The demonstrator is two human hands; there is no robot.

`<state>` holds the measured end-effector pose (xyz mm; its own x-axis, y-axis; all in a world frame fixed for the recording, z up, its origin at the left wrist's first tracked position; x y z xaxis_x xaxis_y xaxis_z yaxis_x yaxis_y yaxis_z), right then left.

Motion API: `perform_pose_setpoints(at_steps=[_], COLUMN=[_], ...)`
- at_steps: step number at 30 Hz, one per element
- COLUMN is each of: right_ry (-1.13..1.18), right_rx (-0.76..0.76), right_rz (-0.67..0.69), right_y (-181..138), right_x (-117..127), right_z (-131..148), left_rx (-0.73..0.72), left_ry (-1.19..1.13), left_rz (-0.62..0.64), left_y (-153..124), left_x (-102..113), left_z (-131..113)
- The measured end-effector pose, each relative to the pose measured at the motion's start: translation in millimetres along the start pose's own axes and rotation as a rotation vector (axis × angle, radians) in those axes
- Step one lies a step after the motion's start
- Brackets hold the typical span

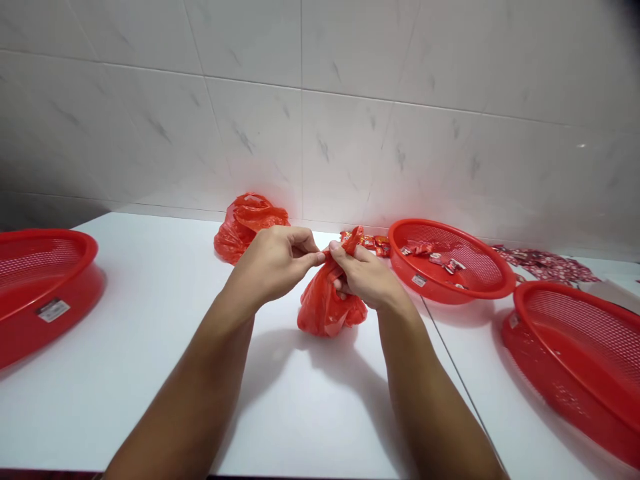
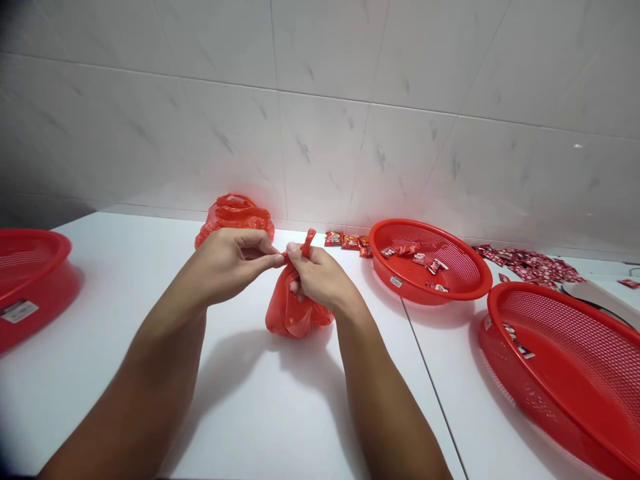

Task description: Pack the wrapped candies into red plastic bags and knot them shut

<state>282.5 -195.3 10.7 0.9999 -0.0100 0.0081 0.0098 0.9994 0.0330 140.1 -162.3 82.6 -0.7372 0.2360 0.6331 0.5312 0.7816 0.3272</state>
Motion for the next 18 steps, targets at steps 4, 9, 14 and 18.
perform_pose_setpoints(at_steps=[4,9,14,18], right_ry=[0.107,0.100,0.133,0.198], right_rx=[0.028,0.047,0.047,0.082], right_rz=[-0.050,0.010,-0.029,0.040], right_y=[4.4,2.7,3.1,5.0], right_x=[5.8,6.0,5.3,3.3], right_z=[0.7,2.4,4.4,9.1], left_rx=[-0.059,-0.079,-0.075,-0.129], left_ry=[-0.012,-0.109,-0.145,-0.205], left_rz=[-0.080,-0.007,0.003,0.096], left_y=[3.0,7.5,4.3,-1.5], left_x=[2.4,-7.0,-7.1,-11.2], left_z=[-1.9,-0.7,-4.7,-13.8])
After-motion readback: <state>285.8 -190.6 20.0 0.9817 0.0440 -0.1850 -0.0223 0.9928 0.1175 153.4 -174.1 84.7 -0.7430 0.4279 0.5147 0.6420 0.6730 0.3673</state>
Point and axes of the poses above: each hand's wrist, its own y-axis towards the middle knuckle, its own x-axis out of the back of the hand, z = x × y, the point moved 8 cm from there along y, towards the middle knuckle, and after that the axes turned 1 degree about -y, right-handed, at the moved point
